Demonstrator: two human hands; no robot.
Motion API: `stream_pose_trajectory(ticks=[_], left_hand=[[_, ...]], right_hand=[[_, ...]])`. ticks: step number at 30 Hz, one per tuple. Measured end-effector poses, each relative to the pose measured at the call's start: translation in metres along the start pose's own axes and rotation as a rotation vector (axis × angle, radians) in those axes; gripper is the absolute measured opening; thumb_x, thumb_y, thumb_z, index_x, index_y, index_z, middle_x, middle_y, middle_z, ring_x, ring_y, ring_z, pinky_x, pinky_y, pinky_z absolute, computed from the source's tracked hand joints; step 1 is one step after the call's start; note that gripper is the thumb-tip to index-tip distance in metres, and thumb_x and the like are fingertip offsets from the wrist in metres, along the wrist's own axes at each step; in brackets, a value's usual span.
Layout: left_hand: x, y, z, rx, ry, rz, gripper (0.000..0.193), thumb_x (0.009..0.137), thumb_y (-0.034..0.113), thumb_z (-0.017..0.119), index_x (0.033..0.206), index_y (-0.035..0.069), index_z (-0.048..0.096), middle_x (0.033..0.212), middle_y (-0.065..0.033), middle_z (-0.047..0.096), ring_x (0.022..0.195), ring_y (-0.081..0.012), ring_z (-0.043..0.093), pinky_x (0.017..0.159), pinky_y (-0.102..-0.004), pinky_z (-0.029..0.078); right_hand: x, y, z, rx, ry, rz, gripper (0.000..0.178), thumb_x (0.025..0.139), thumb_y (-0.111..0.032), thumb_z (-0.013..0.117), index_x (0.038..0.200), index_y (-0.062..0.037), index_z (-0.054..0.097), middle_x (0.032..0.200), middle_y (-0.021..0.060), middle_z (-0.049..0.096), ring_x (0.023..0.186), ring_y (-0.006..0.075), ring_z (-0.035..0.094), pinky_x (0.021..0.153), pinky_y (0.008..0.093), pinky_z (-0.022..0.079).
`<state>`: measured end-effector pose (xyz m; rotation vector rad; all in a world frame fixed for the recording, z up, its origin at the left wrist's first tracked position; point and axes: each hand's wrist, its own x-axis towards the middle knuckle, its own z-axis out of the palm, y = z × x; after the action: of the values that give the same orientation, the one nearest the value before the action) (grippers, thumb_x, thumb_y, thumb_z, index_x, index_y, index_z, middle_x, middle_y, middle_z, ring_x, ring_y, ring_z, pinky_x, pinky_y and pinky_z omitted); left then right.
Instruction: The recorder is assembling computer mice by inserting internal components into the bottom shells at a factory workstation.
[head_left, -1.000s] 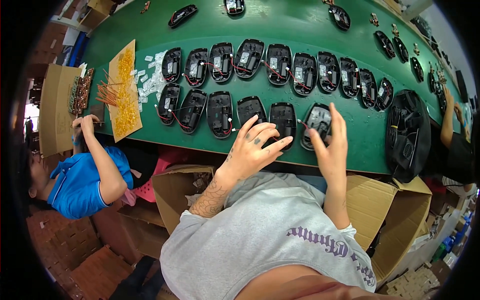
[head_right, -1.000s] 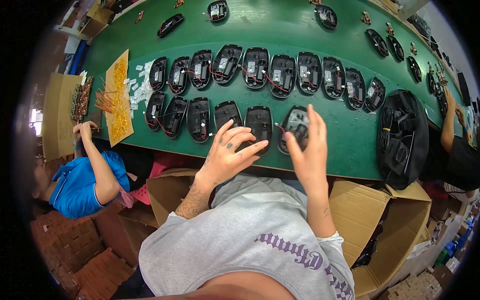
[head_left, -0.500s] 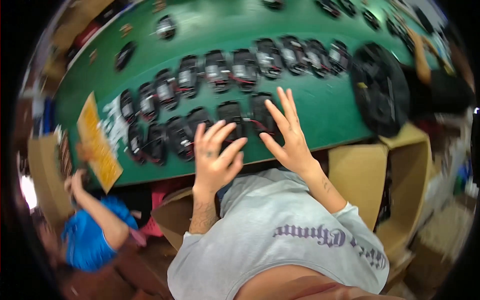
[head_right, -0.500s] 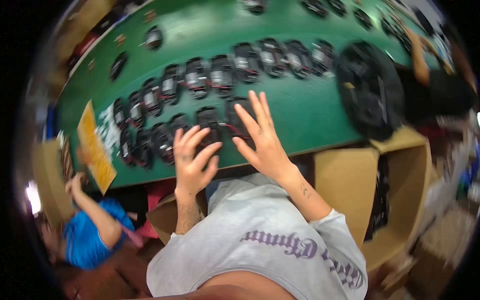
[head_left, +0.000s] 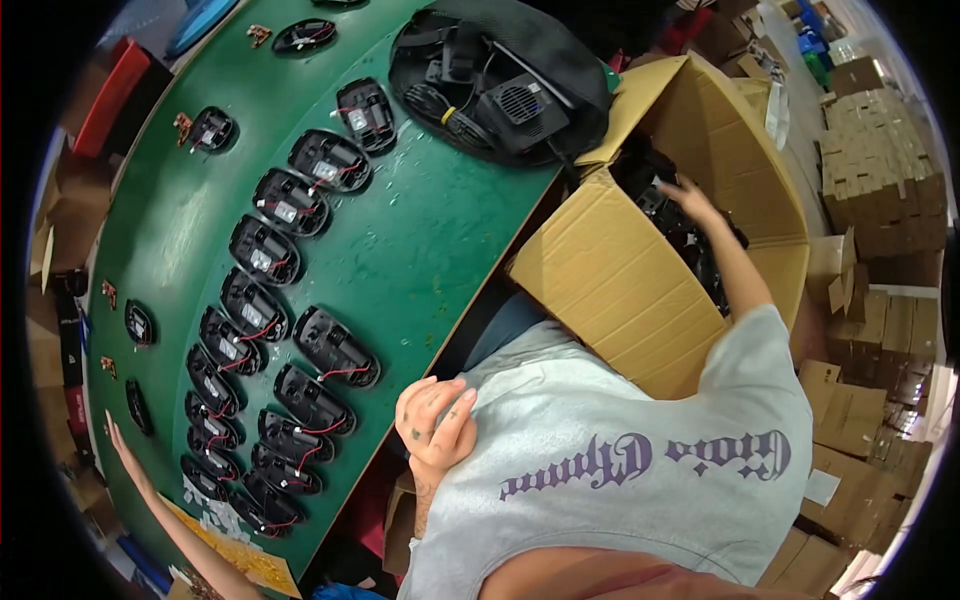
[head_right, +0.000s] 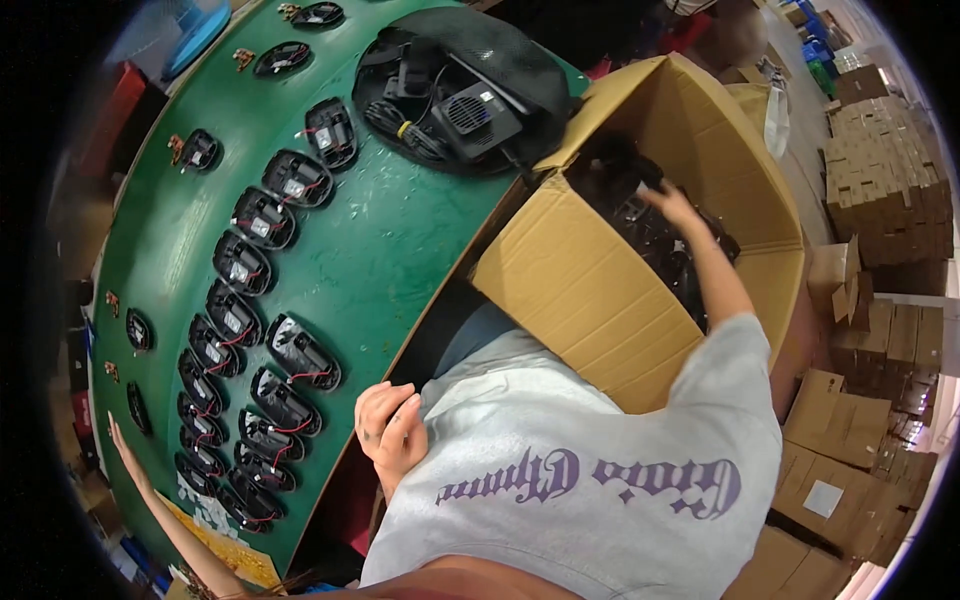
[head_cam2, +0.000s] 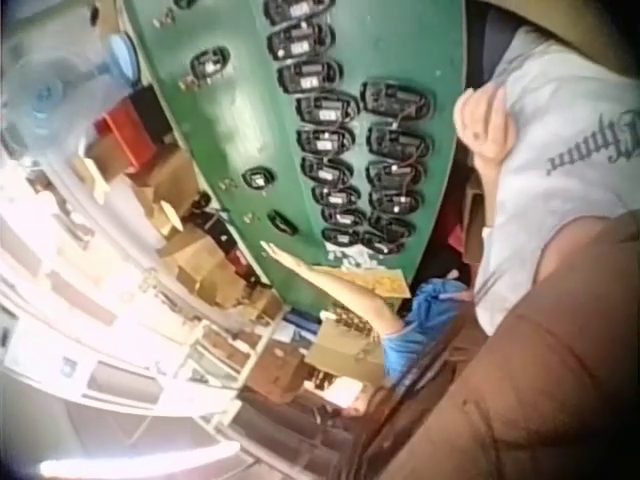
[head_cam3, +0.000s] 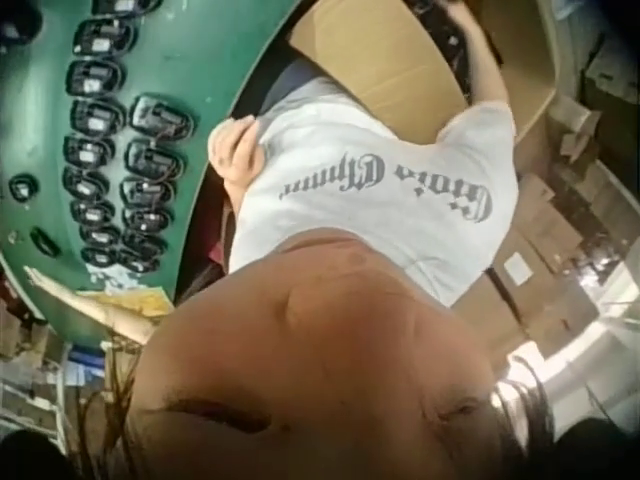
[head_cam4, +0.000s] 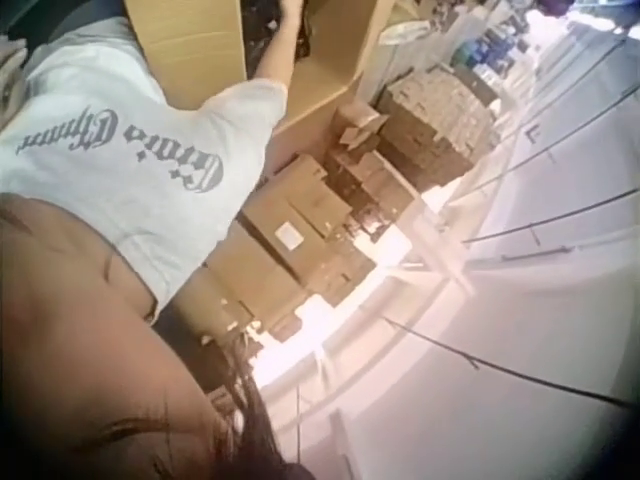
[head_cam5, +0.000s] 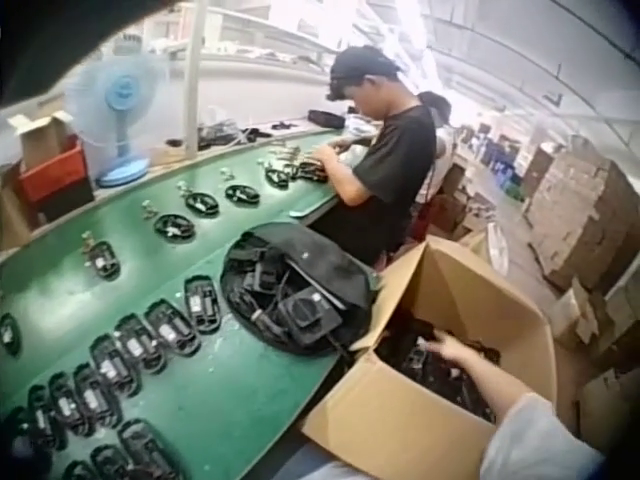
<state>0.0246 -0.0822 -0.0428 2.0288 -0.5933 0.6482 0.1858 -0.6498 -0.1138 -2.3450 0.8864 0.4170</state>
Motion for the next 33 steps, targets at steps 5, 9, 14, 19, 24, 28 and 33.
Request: stream_pose_trajectory(ticks=[5, 9, 14, 19, 24, 28, 33], left_hand=[[0.008, -0.001, 0.007, -0.067, -0.060, 0.022, 0.040, 0.065, -0.007, 0.063, 0.101, 0.006, 0.072, 0.094, -0.0064, 0.071, 0.076, -0.0230, 0.068, 0.071, -0.0361, 0.058], [0.004, -0.006, 0.011, -0.050, -0.049, -0.059, 0.039, 0.064, -0.006, 0.064, 0.100, 0.004, 0.074, 0.090, -0.0058, 0.072, 0.071, -0.0222, 0.068, 0.066, -0.0329, 0.057], [0.021, -0.009, 0.024, -0.055, -0.112, -0.025, 0.041, 0.063, -0.004, 0.065, 0.102, 0.003, 0.074, 0.090, -0.0062, 0.072, 0.071, -0.0216, 0.068, 0.064, -0.0325, 0.056], [0.038, -0.005, 0.024, -0.120, -0.134, 0.040, 0.042, 0.063, -0.002, 0.066, 0.104, 0.003, 0.074, 0.088, -0.0059, 0.071, 0.070, -0.0208, 0.067, 0.061, -0.0321, 0.054], [0.028, -0.008, 0.017, -0.061, -0.109, 0.006, 0.042, 0.063, -0.001, 0.067, 0.104, 0.003, 0.074, 0.087, -0.0055, 0.071, 0.069, -0.0199, 0.067, 0.060, -0.0318, 0.054], [0.025, -0.009, 0.018, -0.051, -0.119, 0.000, 0.042, 0.063, 0.000, 0.067, 0.104, 0.003, 0.075, 0.086, -0.0055, 0.070, 0.069, -0.0198, 0.067, 0.060, -0.0316, 0.053], [0.026, -0.005, 0.015, -0.065, -0.134, 0.014, 0.041, 0.063, -0.001, 0.067, 0.103, 0.003, 0.075, 0.085, -0.0055, 0.070, 0.068, -0.0202, 0.067, 0.060, -0.0315, 0.053]], right_hand=[[0.065, 0.131, 0.142, 0.533, -0.095, 0.081, 0.097, 0.082, -0.049, 0.078, 0.149, 0.0071, 0.037, 0.144, 0.0237, 0.050, 0.133, 0.0296, 0.050, 0.107, 0.0395, 0.042], [0.090, 0.146, 0.177, 0.924, -0.494, -0.089, 0.090, 0.085, -0.047, 0.076, 0.148, 0.0061, 0.039, 0.146, 0.0231, 0.050, 0.136, 0.0292, 0.047, 0.110, 0.0396, 0.039], [0.041, 0.104, 0.155, 0.692, -0.894, -0.503, 0.070, 0.093, -0.039, 0.068, 0.144, 0.0027, 0.046, 0.139, 0.0193, 0.056, 0.129, 0.0260, 0.052, 0.106, 0.0365, 0.042], [0.005, 0.029, 0.136, 0.286, -0.328, -0.399, 0.056, 0.098, -0.034, 0.061, 0.140, 0.0008, 0.052, 0.137, 0.0168, 0.058, 0.125, 0.0242, 0.055, 0.104, 0.0350, 0.043], [-0.050, -0.056, 0.096, 0.694, -0.521, 0.095, 0.049, 0.098, -0.031, 0.061, 0.135, 0.0008, 0.056, 0.136, 0.0174, 0.059, 0.121, 0.0238, 0.058, 0.103, 0.0338, 0.045], [-0.078, -0.090, 0.086, 0.363, -0.479, -0.111, 0.045, 0.097, -0.027, 0.062, 0.132, -0.0002, 0.059, 0.128, 0.0131, 0.064, 0.117, 0.0194, 0.059, 0.099, 0.0321, 0.046], [-0.044, -0.055, 0.074, 0.489, -0.434, -0.125, 0.031, 0.094, -0.021, 0.061, 0.118, -0.0024, 0.067, 0.110, 0.0048, 0.070, 0.104, 0.0137, 0.061, 0.091, 0.0293, 0.048]])
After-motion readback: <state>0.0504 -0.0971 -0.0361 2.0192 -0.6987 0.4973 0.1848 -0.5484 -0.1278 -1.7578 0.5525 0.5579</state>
